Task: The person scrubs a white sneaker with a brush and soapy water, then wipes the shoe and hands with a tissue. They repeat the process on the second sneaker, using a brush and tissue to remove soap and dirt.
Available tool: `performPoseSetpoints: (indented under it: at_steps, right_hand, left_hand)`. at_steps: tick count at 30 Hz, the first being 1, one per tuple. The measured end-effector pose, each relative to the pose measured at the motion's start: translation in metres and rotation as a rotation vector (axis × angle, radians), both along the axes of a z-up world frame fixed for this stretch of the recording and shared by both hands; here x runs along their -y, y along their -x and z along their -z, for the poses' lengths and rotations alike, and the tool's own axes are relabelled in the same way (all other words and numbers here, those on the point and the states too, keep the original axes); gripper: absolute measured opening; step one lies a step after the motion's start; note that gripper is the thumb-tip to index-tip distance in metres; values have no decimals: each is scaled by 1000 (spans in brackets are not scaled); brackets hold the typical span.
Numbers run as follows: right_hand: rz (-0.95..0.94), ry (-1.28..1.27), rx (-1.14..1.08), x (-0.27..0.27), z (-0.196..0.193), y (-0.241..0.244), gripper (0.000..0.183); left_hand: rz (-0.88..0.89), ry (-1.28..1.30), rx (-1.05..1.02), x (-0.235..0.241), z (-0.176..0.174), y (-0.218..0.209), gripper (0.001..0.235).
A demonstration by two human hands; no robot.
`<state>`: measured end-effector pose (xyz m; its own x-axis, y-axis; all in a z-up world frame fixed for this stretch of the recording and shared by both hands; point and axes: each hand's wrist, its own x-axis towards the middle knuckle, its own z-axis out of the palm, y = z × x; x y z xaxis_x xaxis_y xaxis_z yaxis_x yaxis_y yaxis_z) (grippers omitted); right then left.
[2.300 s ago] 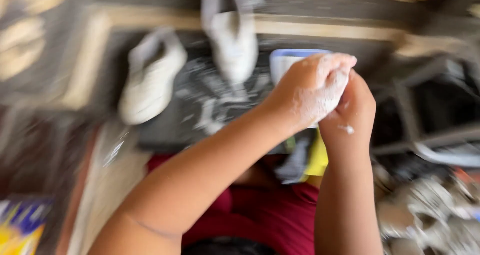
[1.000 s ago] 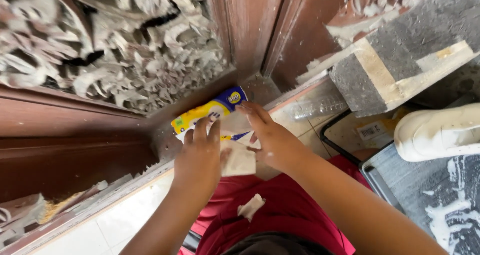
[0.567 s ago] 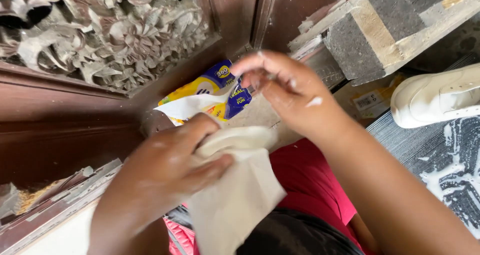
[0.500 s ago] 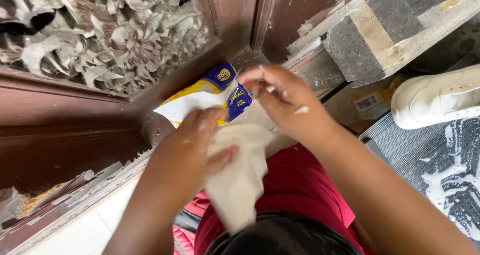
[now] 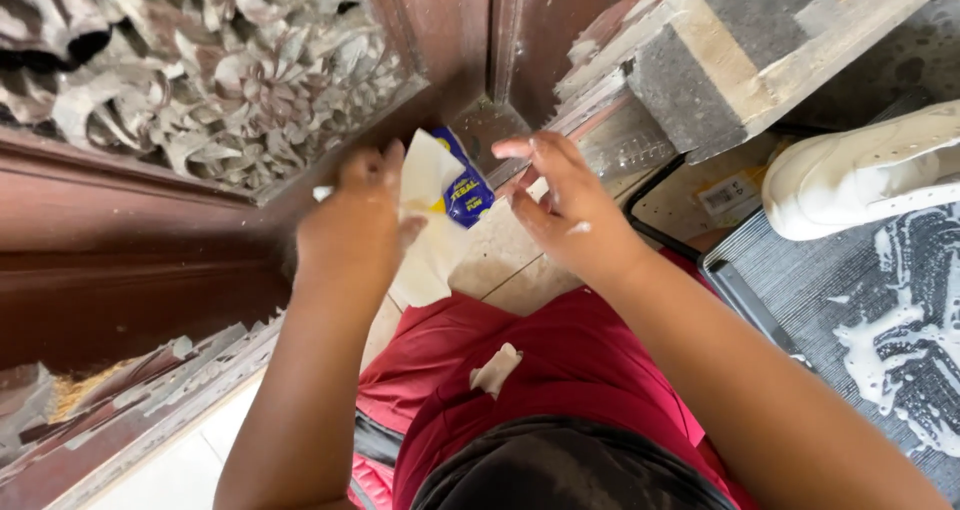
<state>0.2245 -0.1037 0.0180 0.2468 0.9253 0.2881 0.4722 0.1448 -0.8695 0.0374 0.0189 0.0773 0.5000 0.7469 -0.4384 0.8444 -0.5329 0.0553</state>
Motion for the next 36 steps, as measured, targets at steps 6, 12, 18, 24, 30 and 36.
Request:
performPoseSetpoints:
  at_steps: [6, 12, 18, 24, 30, 36]
  right_hand:
    - [58, -2, -57, 27, 10, -18, 35]
    - [161, -94, -176, 44, 3, -34, 27]
    - [-131, -320, -540, 87, -29, -20, 99]
    - [665, -253, -254, 181, 16, -53, 36]
    - [1212, 82, -109, 323, 31, -86, 38]
    - [1325, 375, 427, 410, 62, -122, 43]
  left_hand:
    - [118, -302, -61, -23, 41, 33, 23]
    - [307, -702, 435, 9, -43, 58, 22]
    - [252, -53, 932, 76, -39, -35, 28]
    - [-156, 930, 1253, 193, 66, -180, 27]
    - [186, 758, 1044, 344, 89, -258, 19]
    - [580, 499, 1254, 406, 133, -313, 45]
